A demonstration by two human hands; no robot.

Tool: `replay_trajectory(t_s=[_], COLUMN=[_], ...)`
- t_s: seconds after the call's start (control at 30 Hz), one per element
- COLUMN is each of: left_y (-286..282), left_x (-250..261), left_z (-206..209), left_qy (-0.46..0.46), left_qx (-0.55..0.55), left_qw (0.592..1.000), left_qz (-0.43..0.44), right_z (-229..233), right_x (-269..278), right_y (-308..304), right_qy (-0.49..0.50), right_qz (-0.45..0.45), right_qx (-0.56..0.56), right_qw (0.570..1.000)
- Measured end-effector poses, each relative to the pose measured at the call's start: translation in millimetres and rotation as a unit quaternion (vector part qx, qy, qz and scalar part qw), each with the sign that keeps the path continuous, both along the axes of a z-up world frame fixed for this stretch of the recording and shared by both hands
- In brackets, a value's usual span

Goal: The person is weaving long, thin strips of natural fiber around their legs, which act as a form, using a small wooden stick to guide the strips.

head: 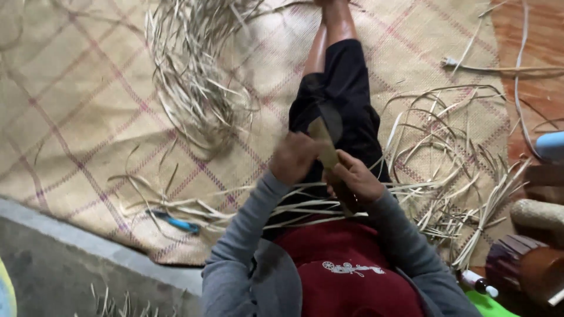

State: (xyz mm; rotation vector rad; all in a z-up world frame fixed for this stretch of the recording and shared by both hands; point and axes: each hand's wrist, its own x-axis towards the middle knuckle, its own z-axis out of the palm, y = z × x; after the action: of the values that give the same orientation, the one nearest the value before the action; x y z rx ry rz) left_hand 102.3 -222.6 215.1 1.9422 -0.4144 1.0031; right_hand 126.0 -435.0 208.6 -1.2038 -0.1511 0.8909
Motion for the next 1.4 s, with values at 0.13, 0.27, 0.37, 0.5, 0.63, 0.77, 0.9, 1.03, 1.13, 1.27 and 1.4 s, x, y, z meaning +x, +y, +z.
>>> replay_trajectory(t_s=[0.13, 0.27, 0.37, 0.5, 0.63, 0.77, 0.9, 1.03, 1.13, 1.27, 1.4], left_y=[-14.6, -20.6, -3.8, 44.9, 108.6, 155.4, 176.7, 87.0, 22.3, -20.0, -30.0], left_x=[-44.7, -65.3, -68.2, -68.0, -67.1, -84.6, -95.4, -66.3, -58.5, -48.5, -47.9], left_z=[31.3, 13.3, -4.5, -10.3, -46.1, -45.0, -65.3, -18.3, 20.9, 40.9, 53.5], left_qy=[0.061, 0.143, 0.135, 0.145, 0.123, 0.182, 0.269, 0.301, 0.370, 0.372, 0.364], left_qx=[0.088, 0.057, 0.050, 0.114, 0.158, 0.172, 0.033, -0.210, -0.282, -0.232, -0.135], left_qw=[0.994, 0.988, 0.989, 0.975, 0.952, 0.930, 0.937, 0.926, 0.884, 0.895, 0.917], left_qz=[-0.013, 0.002, 0.029, 0.120, 0.230, 0.270, 0.220, 0.087, -0.044, -0.084, -0.095], right_z=[1.7, -38.6, -20.9, 47.6, 115.8, -43.1, -114.7, -107.2, -41.6, -7.1, 8.5], right_x=[-9.8, -4.4, 4.8, 34.2, 52.5, 147.7, 156.7, 141.0, 61.2, 9.2, -8.9], right_y=[-2.1, -16.4, -30.9, -79.5, -115.5, -337.4, -378.8, -274.9, -125.0, -38.8, -2.5], right_qy=[0.029, -0.017, -0.025, -0.021, -0.092, 0.077, 0.083, -0.015, 0.144, 0.013, -0.063], right_qz=[0.000, -0.030, -0.088, -0.267, -0.357, -0.283, -0.177, -0.161, -0.241, -0.066, -0.070], right_qx=[0.018, -0.021, -0.009, -0.115, -0.107, 0.284, 0.424, 0.264, 0.015, 0.005, -0.049], right_qw=[0.999, 0.999, 0.996, 0.956, 0.924, 0.913, 0.884, 0.951, 0.960, 0.998, 0.994])
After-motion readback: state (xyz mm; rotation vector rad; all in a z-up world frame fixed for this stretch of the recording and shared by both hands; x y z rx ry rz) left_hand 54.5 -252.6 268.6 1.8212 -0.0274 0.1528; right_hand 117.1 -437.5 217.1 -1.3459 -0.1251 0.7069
